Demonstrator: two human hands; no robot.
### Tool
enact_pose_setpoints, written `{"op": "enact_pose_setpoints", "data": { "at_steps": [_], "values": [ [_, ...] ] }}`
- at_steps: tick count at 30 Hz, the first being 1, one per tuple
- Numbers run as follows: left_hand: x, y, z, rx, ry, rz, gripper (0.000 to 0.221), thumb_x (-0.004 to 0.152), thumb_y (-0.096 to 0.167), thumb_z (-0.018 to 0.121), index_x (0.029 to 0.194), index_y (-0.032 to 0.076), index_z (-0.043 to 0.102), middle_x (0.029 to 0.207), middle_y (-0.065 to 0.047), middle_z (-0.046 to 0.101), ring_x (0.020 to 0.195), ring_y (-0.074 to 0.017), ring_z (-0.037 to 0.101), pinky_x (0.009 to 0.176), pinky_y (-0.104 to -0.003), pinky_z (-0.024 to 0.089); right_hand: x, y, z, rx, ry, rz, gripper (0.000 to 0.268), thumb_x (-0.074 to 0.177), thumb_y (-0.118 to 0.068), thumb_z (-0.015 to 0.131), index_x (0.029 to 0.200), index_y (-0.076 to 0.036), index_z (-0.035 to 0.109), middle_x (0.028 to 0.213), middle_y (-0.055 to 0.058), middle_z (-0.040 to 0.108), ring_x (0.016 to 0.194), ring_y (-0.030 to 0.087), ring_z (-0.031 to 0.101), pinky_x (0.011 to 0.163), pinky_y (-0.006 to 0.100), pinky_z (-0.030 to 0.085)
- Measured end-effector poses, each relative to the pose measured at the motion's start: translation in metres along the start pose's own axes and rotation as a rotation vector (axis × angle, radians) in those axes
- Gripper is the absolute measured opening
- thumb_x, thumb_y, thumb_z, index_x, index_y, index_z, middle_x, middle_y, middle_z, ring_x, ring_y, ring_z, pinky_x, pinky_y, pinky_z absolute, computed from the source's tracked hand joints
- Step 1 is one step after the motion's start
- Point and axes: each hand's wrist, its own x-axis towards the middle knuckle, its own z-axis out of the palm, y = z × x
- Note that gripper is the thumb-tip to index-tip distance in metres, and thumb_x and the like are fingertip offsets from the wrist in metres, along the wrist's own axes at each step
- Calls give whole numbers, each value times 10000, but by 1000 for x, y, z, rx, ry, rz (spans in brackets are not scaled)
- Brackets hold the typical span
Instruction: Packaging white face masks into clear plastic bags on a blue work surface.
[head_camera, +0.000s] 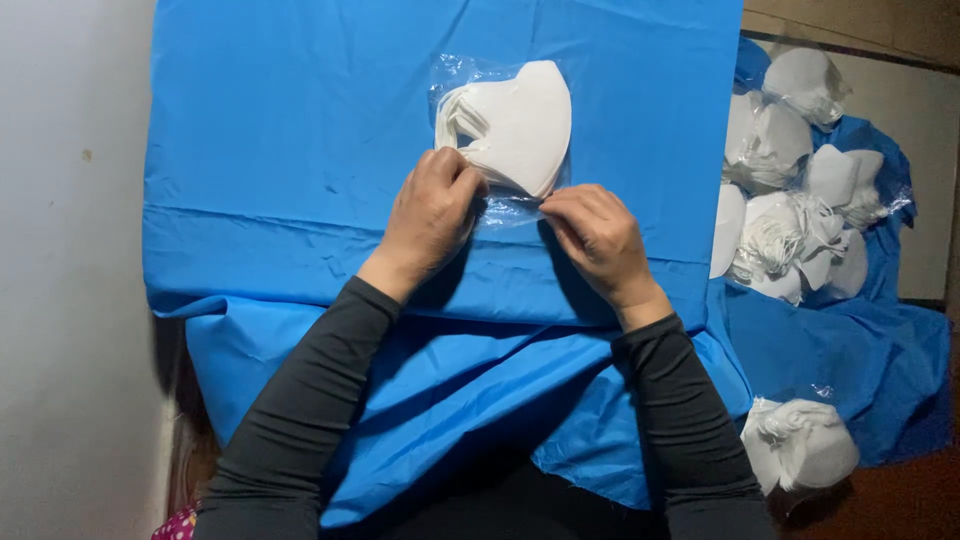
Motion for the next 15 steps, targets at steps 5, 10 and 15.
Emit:
{"op": "enact_pose_setpoints", "data": {
  "at_steps": [5, 10, 15],
  "values": [
    [13, 15, -56, -99, -192, 23, 530, 839, 648, 743, 978, 140, 689, 1028, -44, 538, 1016, -309, 552, 805, -415, 447, 3, 4, -2, 110, 6, 47, 95, 1014, -92, 686, 1077, -109, 755, 1017, 52, 754, 999, 298, 717, 842, 416, 568],
    [-1, -8, -29, -33, -140, 49, 194, 828, 344, 861, 889, 234, 713, 1045, 58, 622, 1089, -237, 586, 823, -376, 454, 9, -1, -1, 137, 54, 100, 77, 1027, -95, 692, 1051, -89, 765, 937, 75, 745, 924, 321, 707, 800, 413, 562],
    [-1, -19, -17, -276, -95, -267, 128, 936, 324, 806, 965, 240, 713, 808, 50, 704, 878, -216, 679, 785, -373, 538, 12, 0, 2, 191, 123, 306, 67, 1031, -145, 721, 1005, -119, 777, 850, 71, 707, 863, 300, 687, 775, 408, 533]
  ]
}}
